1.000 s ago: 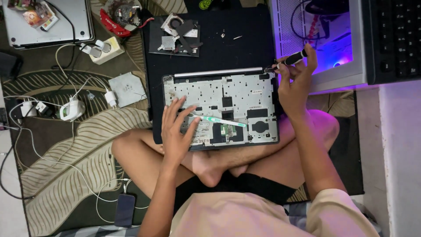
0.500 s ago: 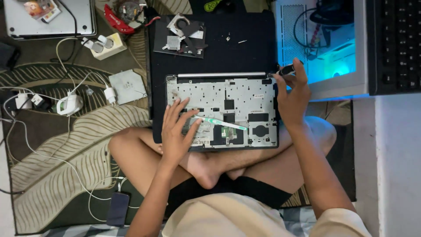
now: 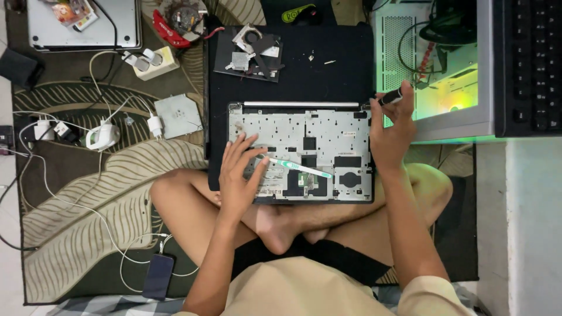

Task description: Disassembling a laptop by unscrewing internal components, removing the battery, and cleaning the motherboard with a brush.

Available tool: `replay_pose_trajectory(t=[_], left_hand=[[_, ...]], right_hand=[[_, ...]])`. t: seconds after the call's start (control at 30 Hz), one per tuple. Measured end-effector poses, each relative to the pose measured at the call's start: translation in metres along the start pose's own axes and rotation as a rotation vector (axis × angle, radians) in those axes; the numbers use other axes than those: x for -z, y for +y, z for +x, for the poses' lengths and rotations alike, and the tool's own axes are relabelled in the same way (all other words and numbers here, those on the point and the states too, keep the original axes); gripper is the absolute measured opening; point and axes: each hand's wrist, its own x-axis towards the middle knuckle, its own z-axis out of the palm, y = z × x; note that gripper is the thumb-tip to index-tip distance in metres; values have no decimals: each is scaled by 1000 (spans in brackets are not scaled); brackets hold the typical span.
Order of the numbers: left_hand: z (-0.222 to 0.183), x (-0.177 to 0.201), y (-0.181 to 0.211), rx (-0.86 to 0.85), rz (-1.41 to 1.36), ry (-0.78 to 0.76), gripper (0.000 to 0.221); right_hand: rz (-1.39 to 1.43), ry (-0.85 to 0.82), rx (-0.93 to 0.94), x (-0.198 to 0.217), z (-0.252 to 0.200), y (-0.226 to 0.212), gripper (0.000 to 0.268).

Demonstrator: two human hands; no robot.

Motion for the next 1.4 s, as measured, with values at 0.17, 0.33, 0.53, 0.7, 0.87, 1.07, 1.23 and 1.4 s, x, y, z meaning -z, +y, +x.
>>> replay_pose_trajectory(t=[0.17,0.33,0.53,0.7,0.87,1.07,1.23,1.4], left_hand=[[0,1,1,5,-17,-6,14],[0,1,2,4,-16,-12,13],[-1,2,1,2,-17,-1,12],[0,1,2,-8,-27,-2,12],[0,2,4,4,-13,-8,12],[0,2,0,9,-28,-19,13],[0,2,1,11,-25,-19,12],[0,3,2,3,-42,-15,13]], right_hand=[[-31,19,7,-8,-8,23,84],[37,44,29,-8,-5,16,73],[88,-13,84,-5,4,6,70],[-126,-64,192,6,23,3,80],[-10,-114,152,10,21,-6,70],[-88,-143,131,15,25,-11,78],[-45,-168,125,18,26,-12,74],[-3,-188,92,25,30,-24,79]])
